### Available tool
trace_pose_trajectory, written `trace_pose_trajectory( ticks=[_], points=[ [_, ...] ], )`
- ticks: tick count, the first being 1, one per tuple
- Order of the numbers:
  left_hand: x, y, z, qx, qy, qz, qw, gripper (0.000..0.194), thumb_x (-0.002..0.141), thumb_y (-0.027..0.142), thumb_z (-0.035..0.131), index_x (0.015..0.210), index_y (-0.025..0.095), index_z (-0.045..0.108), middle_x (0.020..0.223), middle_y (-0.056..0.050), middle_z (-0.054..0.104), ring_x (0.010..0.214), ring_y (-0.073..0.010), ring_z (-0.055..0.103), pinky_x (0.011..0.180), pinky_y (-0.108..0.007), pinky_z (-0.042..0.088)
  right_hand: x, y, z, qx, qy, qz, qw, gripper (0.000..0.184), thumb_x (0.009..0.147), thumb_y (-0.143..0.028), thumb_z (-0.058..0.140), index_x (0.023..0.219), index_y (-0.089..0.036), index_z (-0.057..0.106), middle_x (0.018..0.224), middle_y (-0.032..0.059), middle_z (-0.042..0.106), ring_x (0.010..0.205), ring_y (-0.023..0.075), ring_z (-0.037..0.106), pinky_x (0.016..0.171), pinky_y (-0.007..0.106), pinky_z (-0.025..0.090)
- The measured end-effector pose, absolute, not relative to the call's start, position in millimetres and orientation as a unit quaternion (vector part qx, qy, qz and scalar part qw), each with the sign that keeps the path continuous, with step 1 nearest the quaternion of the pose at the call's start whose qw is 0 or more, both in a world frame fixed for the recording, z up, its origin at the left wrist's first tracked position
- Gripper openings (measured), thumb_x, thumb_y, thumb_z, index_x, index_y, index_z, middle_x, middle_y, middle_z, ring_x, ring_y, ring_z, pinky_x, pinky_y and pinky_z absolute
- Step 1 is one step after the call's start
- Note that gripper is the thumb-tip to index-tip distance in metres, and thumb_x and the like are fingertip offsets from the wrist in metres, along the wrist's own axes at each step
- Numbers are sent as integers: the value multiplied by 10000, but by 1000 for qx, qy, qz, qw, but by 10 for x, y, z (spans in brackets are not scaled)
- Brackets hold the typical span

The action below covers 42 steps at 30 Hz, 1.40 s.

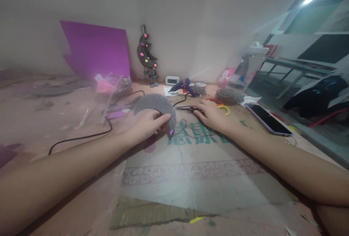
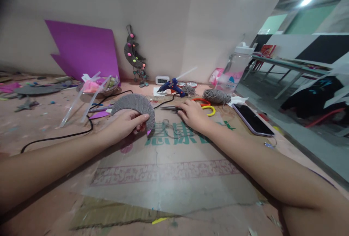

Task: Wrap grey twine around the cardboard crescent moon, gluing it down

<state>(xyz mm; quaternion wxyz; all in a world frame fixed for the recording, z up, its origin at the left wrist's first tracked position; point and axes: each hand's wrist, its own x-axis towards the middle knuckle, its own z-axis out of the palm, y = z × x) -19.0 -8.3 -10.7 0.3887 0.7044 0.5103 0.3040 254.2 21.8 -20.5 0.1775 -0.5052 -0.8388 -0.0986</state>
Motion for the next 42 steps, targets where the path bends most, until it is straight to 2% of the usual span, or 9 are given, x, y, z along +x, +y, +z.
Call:
trace_pose_trajectory(
  ticks=[4, 13, 22, 29, 42],
  points=[
    [-186, -97, -106, 705, 505, 309, 390, 454, 835, 557, 548, 588, 176, 546, 537, 15, 560, 471, -108, 509, 450, -219, 350, 2505, 185, -199, -503, -842, -88, 176, 341, 982, -344, 454, 1213, -183, 646, 1062, 126, 622, 972, 256, 557, 832, 370, 413],
    [-168, -103, -93, 732, 503, 296, 351, 461, 862, 533, 501, 550, 194, 518, 517, 23, 543, 489, -128, 513, 474, -231, 352, 2493, 178, -208, -502, -842, -76, 184, 291, 945, -262, 526, 1200, -176, 637, 1060, 113, 633, 1016, 249, 567, 872, 378, 406],
    [-192, -62, -181, 749, 483, 287, 351, 498, 863, 601, 478, 593, 189, 544, 536, 22, 537, 502, -138, 516, 492, -240, 354, 2504, 194, -239, -493, -846, -77, 189, 291, 936, -255, 529, 1198, -178, 628, 1074, 114, 639, 1009, 253, 563, 848, 380, 404],
    [-179, -65, -167, 775, 449, 299, 328, 493, 910, 530, 413, 568, 200, 543, 545, -3, 574, 526, -145, 527, 533, -254, 375, 2501, 181, -230, -489, -848, -73, 189, 274, 948, -263, 510, 1170, -164, 636, 1073, 119, 640, 996, 243, 564, 828, 363, 401],
    [-128, -155, -123, 735, 437, 345, 387, 430, 905, 511, 410, 601, 218, 493, 574, 13, 562, 566, -148, 564, 570, -262, 433, 2495, 147, -199, -488, -849, -72, 186, 286, 943, -252, 515, 1186, -156, 632, 1108, 127, 648, 1025, 253, 568, 846, 377, 409]
  ],
)
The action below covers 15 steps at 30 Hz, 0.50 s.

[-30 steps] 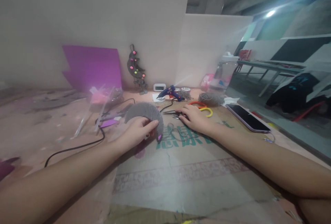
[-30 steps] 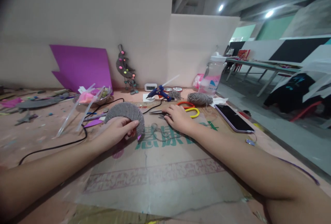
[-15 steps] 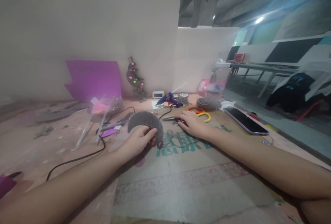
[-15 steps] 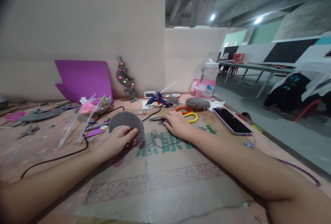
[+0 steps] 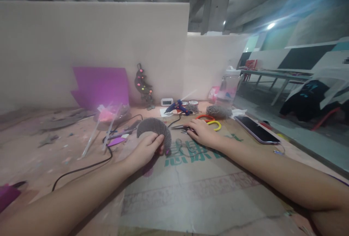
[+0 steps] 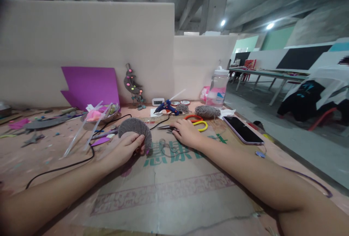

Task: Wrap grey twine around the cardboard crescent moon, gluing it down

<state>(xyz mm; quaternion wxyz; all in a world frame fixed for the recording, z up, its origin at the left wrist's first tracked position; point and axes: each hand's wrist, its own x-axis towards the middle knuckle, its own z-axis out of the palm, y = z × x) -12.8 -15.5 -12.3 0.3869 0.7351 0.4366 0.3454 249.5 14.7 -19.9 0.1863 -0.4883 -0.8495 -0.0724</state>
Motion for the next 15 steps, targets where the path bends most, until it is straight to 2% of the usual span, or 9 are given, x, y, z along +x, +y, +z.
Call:
trace_pose_trajectory(
  ticks=[8, 15],
  points=[
    [-159, -177, -106, 773, 438, 320, 331, 404, 940, 439, 396, 626, 218, 522, 619, 5, 583, 627, -160, 566, 633, -266, 421, 2493, 164, -207, -490, -846, -72, 196, 281, 943, -269, 531, 1176, -161, 643, 1048, 110, 645, 961, 227, 572, 818, 350, 409],
    [-170, -184, -106, 788, 440, 314, 296, 411, 950, 426, 390, 625, 215, 525, 631, -4, 590, 646, -168, 567, 645, -271, 411, 2508, 191, -247, -477, -849, -71, 214, 272, 929, -270, 547, 1151, -154, 653, 1013, 108, 654, 942, 240, 582, 835, 376, 424]
  ],
)
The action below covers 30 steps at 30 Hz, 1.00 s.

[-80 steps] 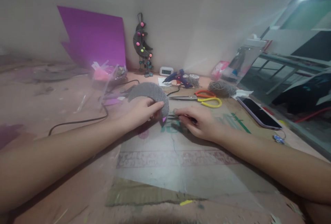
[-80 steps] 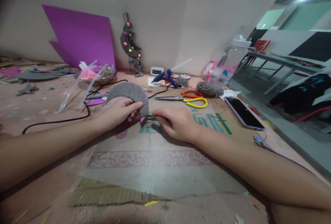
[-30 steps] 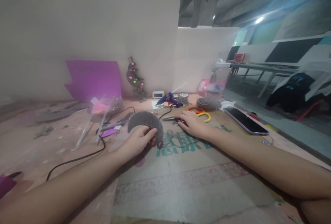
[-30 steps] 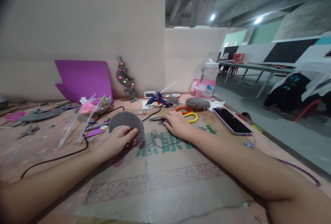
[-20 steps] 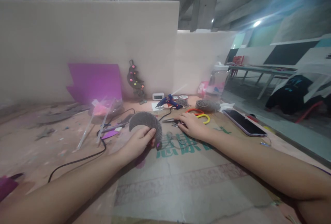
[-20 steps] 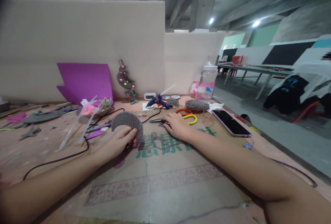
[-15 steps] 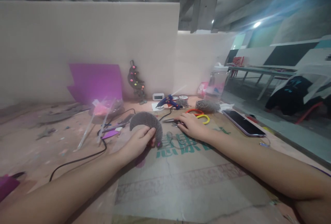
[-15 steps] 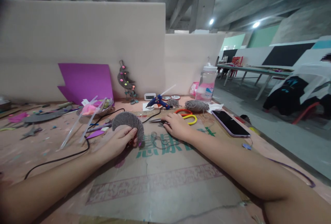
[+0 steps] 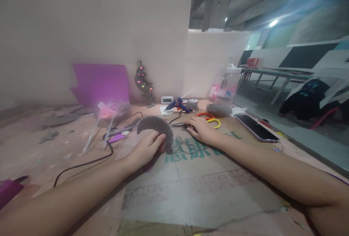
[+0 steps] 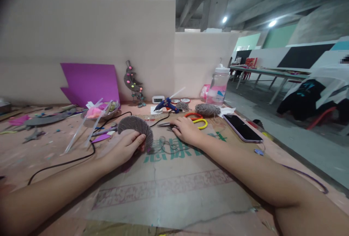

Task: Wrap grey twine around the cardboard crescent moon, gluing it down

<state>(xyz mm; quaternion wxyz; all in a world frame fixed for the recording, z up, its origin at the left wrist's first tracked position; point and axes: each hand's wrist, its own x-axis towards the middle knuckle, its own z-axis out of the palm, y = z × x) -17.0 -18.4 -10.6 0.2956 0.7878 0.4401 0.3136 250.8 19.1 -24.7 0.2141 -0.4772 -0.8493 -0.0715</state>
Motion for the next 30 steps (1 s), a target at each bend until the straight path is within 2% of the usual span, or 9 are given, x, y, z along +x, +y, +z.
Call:
trace_pose_trajectory(
  ticks=[4, 9, 13, 16, 19, 25, 30],
  points=[
    [-179, -199, -107, 795, 436, 310, 286, 405, 958, 425, 379, 639, 217, 517, 646, -2, 587, 666, -169, 565, 670, -274, 412, 2486, 145, -147, -481, -833, -76, 261, 287, 942, -263, 522, 1185, -142, 615, 1007, 116, 656, 943, 243, 587, 858, 396, 448],
    [-189, -219, -113, 809, 429, 301, 266, 396, 963, 410, 365, 649, 219, 513, 662, -5, 583, 675, -174, 558, 678, -283, 412, 2228, -228, 85, -395, -824, -39, 403, 242, 958, -236, 488, 1164, -211, 610, 1154, 99, 653, 1123, 239, 564, 997, 431, 423],
    [-195, -217, -115, 822, 405, 299, 265, 341, 959, 383, 367, 722, 210, 539, 719, -16, 614, 713, -184, 576, 702, -289, 431, 1988, -519, 66, -329, -875, 12, 354, 327, 968, -265, 475, 1277, -198, 559, 1294, 121, 602, 1219, 238, 524, 1043, 451, 416],
    [-200, -214, -130, 832, 376, 303, 272, 274, 953, 358, 381, 899, 190, 590, 848, -37, 673, 784, -197, 603, 750, -299, 455, 1943, -565, -3, -293, -901, -3, 320, 366, 972, -271, 459, 1314, -164, 529, 1344, 150, 569, 1272, 245, 484, 1083, 475, 378],
    [-198, -218, -154, 833, 361, 316, 277, 274, 939, 342, 403, 1015, 183, 612, 955, -54, 701, 861, -213, 622, 795, -312, 476, 1982, -524, -27, -268, -912, -37, 308, 397, 978, -254, 422, 1362, -184, 496, 1330, 139, 590, 1277, 244, 490, 1119, 514, 315],
    [-191, -214, -199, 806, 376, 370, 269, 271, 904, 365, 467, 1039, 193, 626, 1035, -72, 715, 971, -236, 633, 868, -342, 496, 2015, -499, -19, -251, -918, -70, 298, 466, 987, -250, 395, 1452, -214, 410, 1350, 124, 586, 1282, 233, 493, 1112, 510, 319],
    [-200, -191, -210, 796, 392, 373, 272, 283, 882, 420, 510, 950, 174, 631, 972, -90, 722, 998, -256, 640, 877, -368, 513, 2012, -494, -30, -250, -918, -81, 297, 443, 984, -252, 396, 1417, -183, 456, 1313, 128, 610, 1271, 236, 496, 1104, 502, 335]
  ],
)
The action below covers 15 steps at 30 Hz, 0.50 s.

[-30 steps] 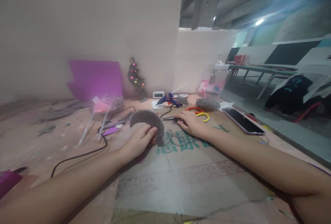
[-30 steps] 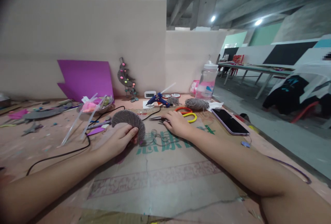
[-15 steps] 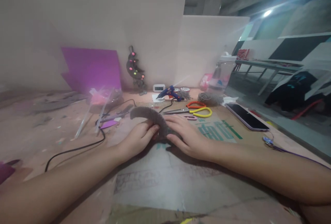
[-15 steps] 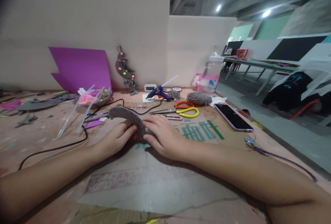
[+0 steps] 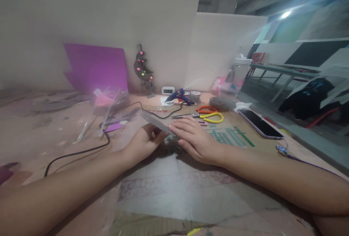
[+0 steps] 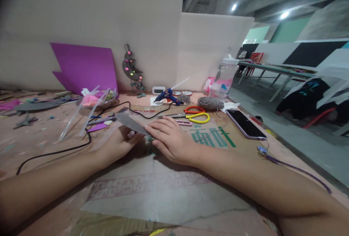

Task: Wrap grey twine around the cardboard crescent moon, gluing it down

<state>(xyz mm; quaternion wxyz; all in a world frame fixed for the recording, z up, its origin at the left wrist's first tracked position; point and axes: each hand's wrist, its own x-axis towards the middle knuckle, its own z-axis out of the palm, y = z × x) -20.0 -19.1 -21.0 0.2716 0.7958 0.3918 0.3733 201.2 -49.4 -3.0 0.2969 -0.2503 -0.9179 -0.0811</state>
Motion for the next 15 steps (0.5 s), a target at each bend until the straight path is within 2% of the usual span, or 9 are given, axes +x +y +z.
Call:
trace_pose_trajectory(
  ticks=[4, 8, 15],
  points=[
    [-211, -193, -209, 816, 357, 389, 236, 310, 858, 333, 492, 1080, 173, 637, 1132, -105, 705, 1095, -263, 626, 1009, -415, 461, 2019, -484, -44, -258, -918, -86, 288, 434, 982, -257, 396, 1394, -150, 477, 1318, 135, 605, 1259, 245, 499, 1112, 505, 326],
    [-233, -229, -221, 837, 353, 382, 171, 351, 851, 361, 496, 1104, 167, 644, 1116, -137, 704, 1047, -290, 643, 1037, -498, 434, 2012, -505, -39, -268, -917, -100, 277, 460, 979, -271, 410, 1426, -168, 436, 1363, 127, 574, 1290, 248, 470, 1136, 523, 281],
    [-235, -293, -228, 900, 278, 300, 152, 430, 886, 430, 534, 1231, 182, 607, 1126, -112, 713, 1168, -283, 595, 1079, -452, 412, 2002, -536, -14, -288, -907, -124, 281, 428, 953, -212, 453, 1378, -170, 485, 1317, 110, 605, 1266, 228, 479, 1156, 503, 243]
  ],
)
